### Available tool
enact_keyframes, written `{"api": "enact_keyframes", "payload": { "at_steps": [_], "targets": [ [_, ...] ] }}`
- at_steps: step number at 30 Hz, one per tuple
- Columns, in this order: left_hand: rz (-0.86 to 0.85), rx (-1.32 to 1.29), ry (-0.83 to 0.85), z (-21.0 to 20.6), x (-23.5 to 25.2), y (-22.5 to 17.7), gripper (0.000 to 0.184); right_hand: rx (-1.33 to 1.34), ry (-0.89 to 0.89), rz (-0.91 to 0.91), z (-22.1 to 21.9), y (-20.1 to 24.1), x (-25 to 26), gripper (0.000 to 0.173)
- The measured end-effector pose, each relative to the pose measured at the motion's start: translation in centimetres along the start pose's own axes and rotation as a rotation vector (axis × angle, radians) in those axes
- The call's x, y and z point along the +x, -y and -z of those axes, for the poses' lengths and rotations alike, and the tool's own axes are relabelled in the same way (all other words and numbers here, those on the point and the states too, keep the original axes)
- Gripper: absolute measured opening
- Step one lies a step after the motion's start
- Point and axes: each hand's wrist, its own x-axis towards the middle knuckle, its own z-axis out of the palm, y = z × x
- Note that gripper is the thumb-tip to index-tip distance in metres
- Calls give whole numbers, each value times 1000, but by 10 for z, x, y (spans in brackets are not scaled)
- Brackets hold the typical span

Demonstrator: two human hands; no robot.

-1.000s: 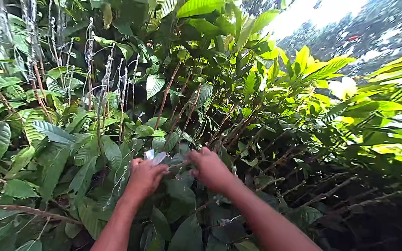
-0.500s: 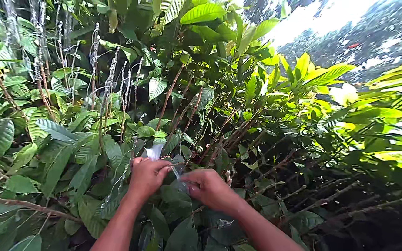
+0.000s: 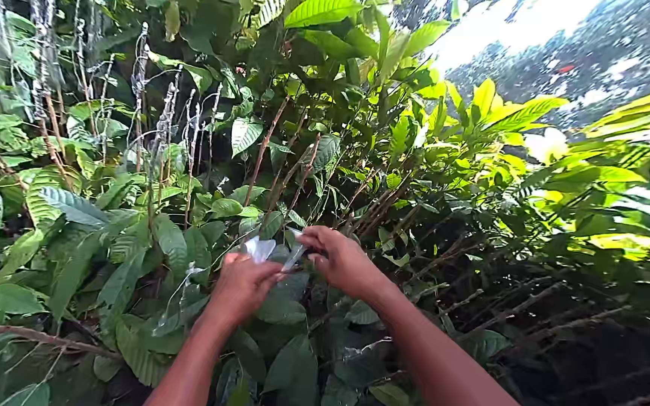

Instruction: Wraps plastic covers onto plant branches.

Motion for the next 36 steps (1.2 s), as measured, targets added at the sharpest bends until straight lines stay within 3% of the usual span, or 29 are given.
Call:
{"api": "enact_keyframes", "payload": {
  "at_steps": [2, 4, 6, 8, 11, 15, 18, 21, 23, 26, 29, 32, 34, 36],
  "targets": [
    [16, -11, -60, 4, 4, 2, 26, -166, -75, 71, -14, 11, -10, 32],
    [31, -51, -87, 2, 4, -1, 24, 101, -68, 139, -15, 24, -14, 23],
    [32, -99, -16, 0, 3, -5, 23, 260, 20, 75, -2, 15, -1, 31],
    [21, -162, 35, 4, 6, -2, 24, -94, 35, 19, 1, 6, 8, 40],
    [46, -288, 64, 3, 5, 4, 32, -274, -56, 41, -19, 10, 6, 26],
    [49, -339, -68, -1, 6, 5, 28, 43, 97, -45, -13, 2, 3, 25],
    [77, -407, -146, 9, 11, 13, 26, 462, 84, 131, -6, -8, -19, 27],
    [113, -362, -62, 8, 9, 12, 24, 763, 6, 201, -6, 6, -18, 22],
    [89, -285, 36, 8, 7, 5, 24, 518, -49, 95, 3, 5, 1, 30],
    [63, -238, 36, 17, 7, 5, 25, -109, 75, -91, -3, -1, 17, 49],
    [128, -228, -30, 14, 10, 0, 24, -472, 198, -40, -26, 37, -3, 29],
    [127, -232, 74, 16, 10, -18, 19, -561, -81, 193, -29, 49, 0, 17],
    [67, -279, 91, 19, 8, -13, 19, -451, -118, 130, -20, 29, 26, 20],
    [102, -328, -1, 24, 6, -6, 19, -381, -78, 26, -36, 19, 31, 27]
  ]
}}
